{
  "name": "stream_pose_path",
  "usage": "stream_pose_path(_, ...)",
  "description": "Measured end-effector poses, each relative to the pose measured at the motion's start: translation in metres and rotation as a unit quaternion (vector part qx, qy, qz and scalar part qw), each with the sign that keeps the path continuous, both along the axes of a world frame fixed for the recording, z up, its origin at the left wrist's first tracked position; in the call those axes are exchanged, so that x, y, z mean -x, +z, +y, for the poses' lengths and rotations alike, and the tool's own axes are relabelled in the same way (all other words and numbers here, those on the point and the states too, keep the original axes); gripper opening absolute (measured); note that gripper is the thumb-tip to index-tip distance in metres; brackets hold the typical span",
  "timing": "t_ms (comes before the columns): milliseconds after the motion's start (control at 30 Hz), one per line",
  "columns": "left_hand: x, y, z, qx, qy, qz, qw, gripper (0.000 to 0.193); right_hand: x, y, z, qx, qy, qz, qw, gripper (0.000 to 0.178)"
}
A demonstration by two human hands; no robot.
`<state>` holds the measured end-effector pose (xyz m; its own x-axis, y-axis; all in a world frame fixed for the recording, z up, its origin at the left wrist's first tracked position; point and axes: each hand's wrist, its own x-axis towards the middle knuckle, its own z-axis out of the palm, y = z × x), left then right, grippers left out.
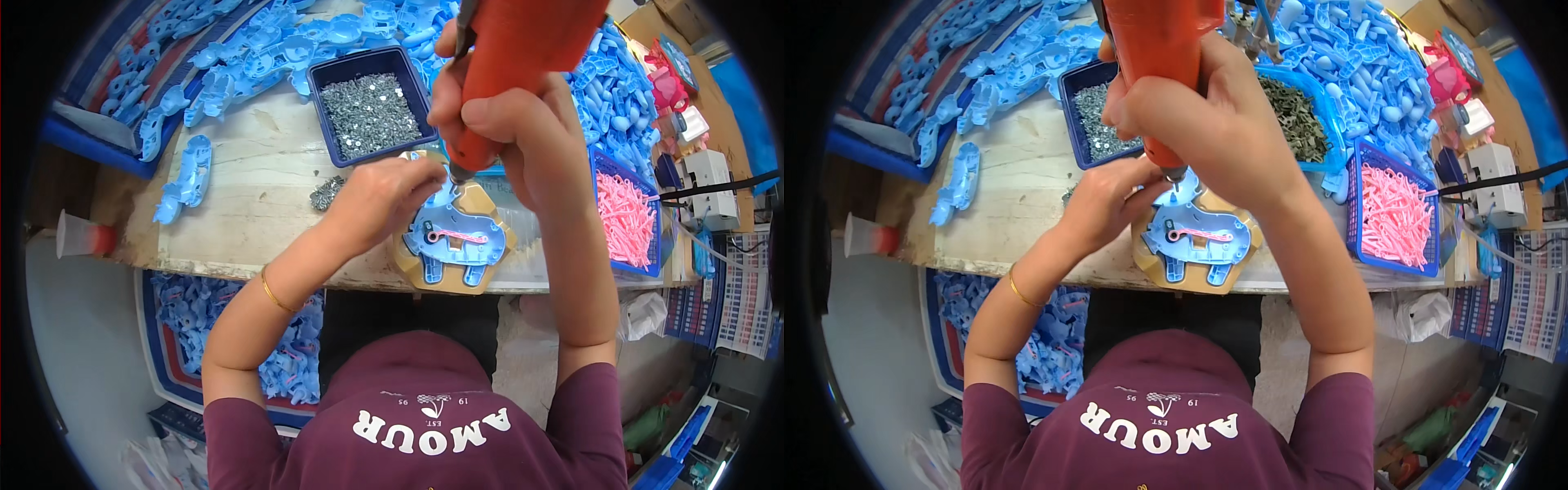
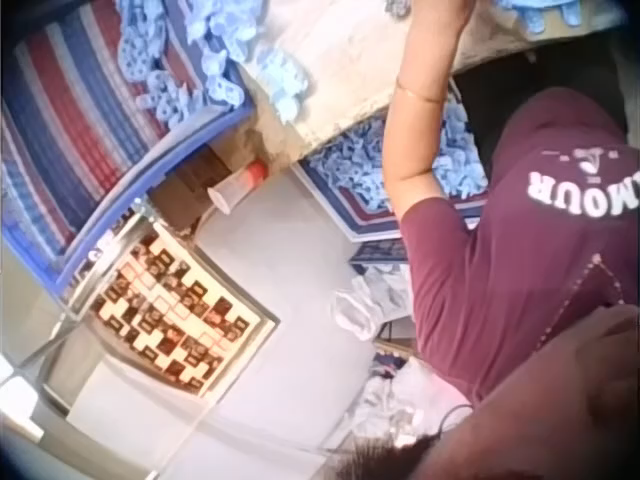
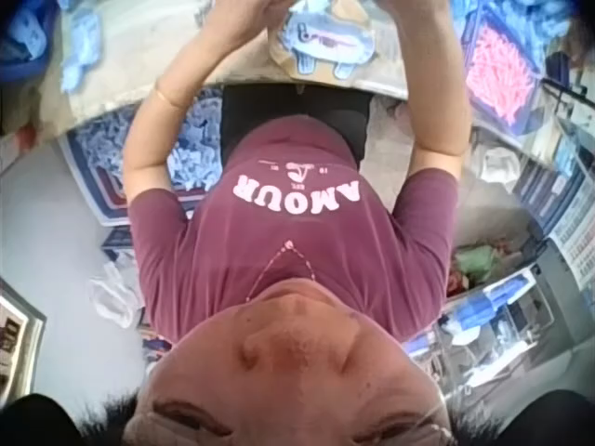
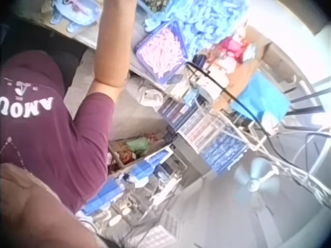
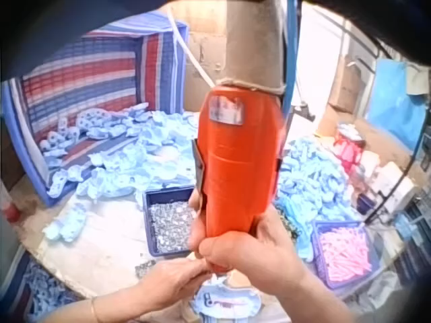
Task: Assembling blue plastic toys on a workbench using components and a hand-operated press.
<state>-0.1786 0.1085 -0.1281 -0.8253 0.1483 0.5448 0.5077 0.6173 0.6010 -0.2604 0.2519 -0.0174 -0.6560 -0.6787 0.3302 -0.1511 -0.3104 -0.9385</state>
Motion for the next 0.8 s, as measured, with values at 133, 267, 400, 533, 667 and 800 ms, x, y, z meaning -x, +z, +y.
stream_pose_path(133, -0.011, -0.009, 0.01, 0.033, -0.011, -0.021, 0.999, 0.013, -0.019, 0.003, 0.007, 0.041, -0.044, -0.021, 0.998, 0.028)
stream_pose_path(267, -0.013, -0.005, 0.02, 0.041, 0.0, -0.015, 0.999, 0.016, -0.028, 0.004, 0.013, -0.035, -0.059, -0.006, 0.998, 0.038)
stream_pose_path(400, -0.012, -0.004, 0.025, 0.042, -0.004, 0.001, 0.999, 0.019, -0.032, -0.002, 0.017, -0.031, -0.093, 0.004, 0.995, 0.036)
stream_pose_path(533, -0.015, -0.005, 0.028, 0.049, -0.013, -0.025, 0.998, 0.022, -0.032, -0.003, 0.021, -0.033, -0.083, 0.004, 0.996, 0.036)
stream_pose_path(667, -0.022, -0.003, 0.032, 0.11, -0.015, -0.069, 0.991, 0.028, -0.034, -0.009, 0.024, -0.037, -0.063, -0.035, 0.997, 0.033)
stream_pose_path(800, -0.022, 0.004, 0.035, 0.101, -0.025, -0.013, 0.995, 0.035, -0.04, -0.016, 0.038, -0.098, -0.124, -0.009, 0.987, 0.031)
